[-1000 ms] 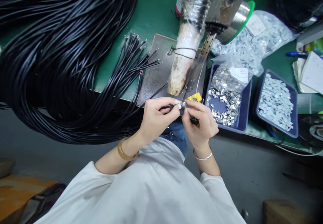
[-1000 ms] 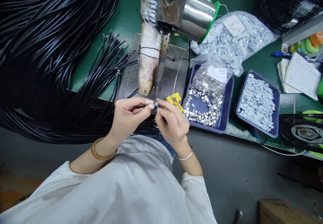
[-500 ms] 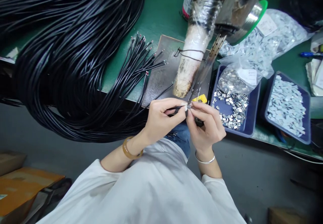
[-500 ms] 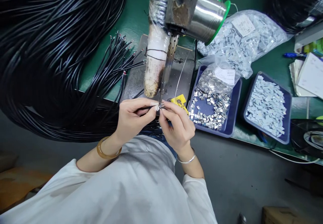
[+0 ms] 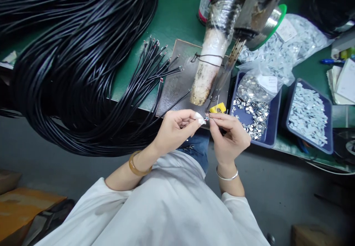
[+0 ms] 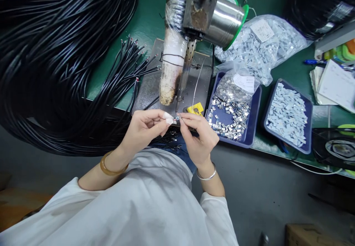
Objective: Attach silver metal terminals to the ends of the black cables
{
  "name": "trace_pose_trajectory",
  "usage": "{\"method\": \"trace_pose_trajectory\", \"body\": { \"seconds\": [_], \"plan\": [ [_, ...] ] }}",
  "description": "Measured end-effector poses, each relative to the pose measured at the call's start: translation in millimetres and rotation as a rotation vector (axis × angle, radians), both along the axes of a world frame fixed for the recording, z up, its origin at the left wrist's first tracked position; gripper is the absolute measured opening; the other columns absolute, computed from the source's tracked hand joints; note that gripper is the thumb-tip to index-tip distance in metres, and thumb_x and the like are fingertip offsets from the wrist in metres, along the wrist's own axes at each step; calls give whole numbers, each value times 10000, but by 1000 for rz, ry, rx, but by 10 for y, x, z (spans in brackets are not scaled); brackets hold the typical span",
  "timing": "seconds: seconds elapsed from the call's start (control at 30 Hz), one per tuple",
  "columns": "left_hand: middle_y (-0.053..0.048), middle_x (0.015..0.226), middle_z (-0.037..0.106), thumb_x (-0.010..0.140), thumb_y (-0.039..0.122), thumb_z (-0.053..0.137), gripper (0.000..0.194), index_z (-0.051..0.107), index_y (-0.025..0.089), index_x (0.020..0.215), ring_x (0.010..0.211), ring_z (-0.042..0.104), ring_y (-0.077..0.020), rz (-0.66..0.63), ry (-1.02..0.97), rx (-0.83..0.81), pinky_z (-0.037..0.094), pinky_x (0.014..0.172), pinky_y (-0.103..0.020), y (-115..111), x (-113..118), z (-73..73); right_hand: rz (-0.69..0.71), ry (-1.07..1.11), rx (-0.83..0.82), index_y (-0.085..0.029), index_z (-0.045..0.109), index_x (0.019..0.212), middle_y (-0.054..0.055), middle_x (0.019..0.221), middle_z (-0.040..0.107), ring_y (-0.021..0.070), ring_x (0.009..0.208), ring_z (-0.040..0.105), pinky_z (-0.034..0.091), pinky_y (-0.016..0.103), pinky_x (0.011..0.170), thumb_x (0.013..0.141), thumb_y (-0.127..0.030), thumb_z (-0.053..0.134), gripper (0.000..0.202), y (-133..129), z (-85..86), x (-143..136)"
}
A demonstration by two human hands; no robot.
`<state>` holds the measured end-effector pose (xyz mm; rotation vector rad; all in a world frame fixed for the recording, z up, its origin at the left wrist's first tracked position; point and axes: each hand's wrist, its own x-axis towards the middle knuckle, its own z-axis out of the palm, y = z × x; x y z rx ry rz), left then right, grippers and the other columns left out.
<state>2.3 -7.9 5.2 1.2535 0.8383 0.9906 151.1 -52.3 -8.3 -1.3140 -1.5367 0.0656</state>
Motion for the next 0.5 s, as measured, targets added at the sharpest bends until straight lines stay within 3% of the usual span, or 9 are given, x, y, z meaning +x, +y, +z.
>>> {"method": "trace_pose_trajectory", "body": {
  "seconds": [0.2,0.5],
  "plan": [
    [-26,716,753,809,160,677,104,777,131,805,635,675,-103,79,-8,64,548,613,-169,23,16,-24,-31,-205,94,-221,673,984,29,1014,785,146,908,755,622,283,831,807,-29,718,265,-3,12,-16],
    [-8,723,751,820,120,656,140,788,145,856,579,624,-79,168,147,237,487,537,-154,56,60,-58,-21,-161,40,-225,674,953,24,1020,773,154,916,746,617,310,826,821,-74,723,207,63,5,7]
  ]
}}
